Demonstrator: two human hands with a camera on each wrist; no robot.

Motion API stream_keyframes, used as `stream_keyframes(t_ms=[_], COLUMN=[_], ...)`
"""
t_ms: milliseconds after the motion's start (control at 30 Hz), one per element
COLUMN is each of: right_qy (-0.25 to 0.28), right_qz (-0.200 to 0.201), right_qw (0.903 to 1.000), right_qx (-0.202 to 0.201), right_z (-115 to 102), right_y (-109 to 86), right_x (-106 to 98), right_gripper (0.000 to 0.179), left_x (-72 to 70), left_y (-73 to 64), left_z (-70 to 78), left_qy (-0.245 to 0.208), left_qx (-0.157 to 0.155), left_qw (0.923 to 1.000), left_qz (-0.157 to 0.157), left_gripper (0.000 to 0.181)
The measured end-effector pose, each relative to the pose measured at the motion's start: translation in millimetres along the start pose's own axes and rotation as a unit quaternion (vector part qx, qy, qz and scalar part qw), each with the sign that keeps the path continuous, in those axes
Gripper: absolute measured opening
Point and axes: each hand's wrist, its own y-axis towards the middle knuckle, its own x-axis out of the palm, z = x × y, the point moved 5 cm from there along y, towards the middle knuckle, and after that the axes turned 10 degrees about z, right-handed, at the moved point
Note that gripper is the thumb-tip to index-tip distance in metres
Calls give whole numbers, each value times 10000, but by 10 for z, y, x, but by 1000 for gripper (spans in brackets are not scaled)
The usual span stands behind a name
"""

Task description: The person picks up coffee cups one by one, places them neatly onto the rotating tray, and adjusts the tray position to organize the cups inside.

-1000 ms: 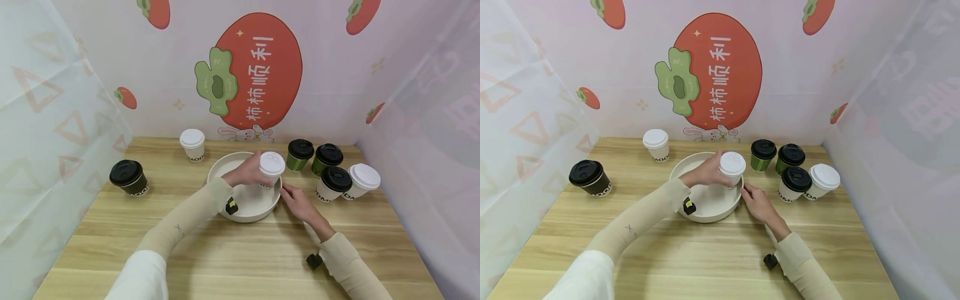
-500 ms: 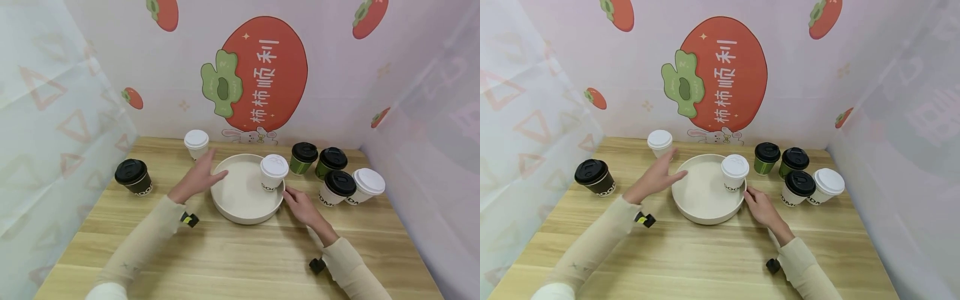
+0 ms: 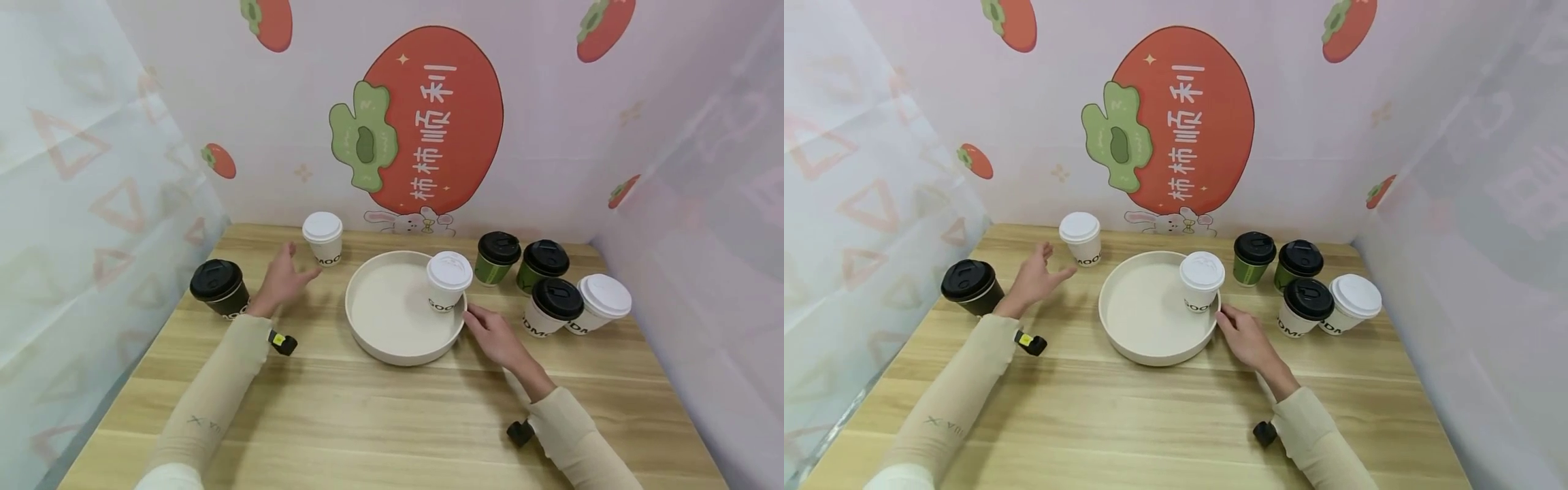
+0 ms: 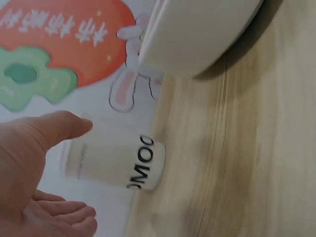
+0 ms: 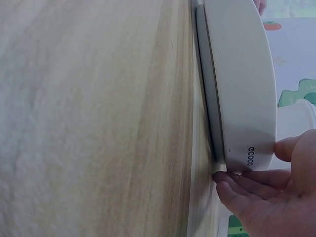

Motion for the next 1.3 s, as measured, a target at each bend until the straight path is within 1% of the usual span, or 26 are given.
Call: stream_keyframes(t_ms=[133, 200, 400, 500, 667, 833, 900, 1033, 1100, 1200, 1300], right_qy=[49, 89, 63, 29, -13, -16, -6, -25, -34, -2, 24], right_qz=[-39, -47, -36, -36, -23, -2, 8, 25, 14, 3, -20], right_qw=[10000, 9999, 10000, 10000, 9999, 9999, 9999, 9999, 9999, 9999, 9999], right_qx=[-17, -20, 34, 74, 106, 159, 168, 132, 116, 134, 125], right_z=[2, 1, 15, 9, 0, 4, 1, -6, -2, 5, 9], right_y=[-1, -3, -1, 5, 8, 13, 16, 18, 19, 21, 26], right_x=[29, 38, 26, 27, 28, 14, 11, 15, 22, 24, 22], right_gripper=[52, 52, 53, 53, 53, 53, 53, 53, 53, 53, 53], left_x=[22, 50, 172, 243, 340, 395, 396, 383, 358, 304, 253], left_y=[191, 272, 446, 536, 632, 666, 668, 679, 680, 673, 655], left_z=[-173, -218, -212, -243, -256, -193, -168, -135, -82, 58, 270], left_qy=[-299, -492, -1012, -1163, -1398, -1546, -1569, -1535, -1501, -1521, -1602], left_qx=[-194, -195, -21, 14, 51, 222, 282, 284, 330, 495, 755], left_qw=[9994, 9986, 9947, 9929, 9892, 9860, 9853, 9858, 9862, 9854, 9828], left_qz=[24, 34, 162, 264, 428, 580, 615, 622, 610, 581, 529], left_gripper=[104, 108, 108, 107, 104, 96, 95, 95, 94, 94, 92])
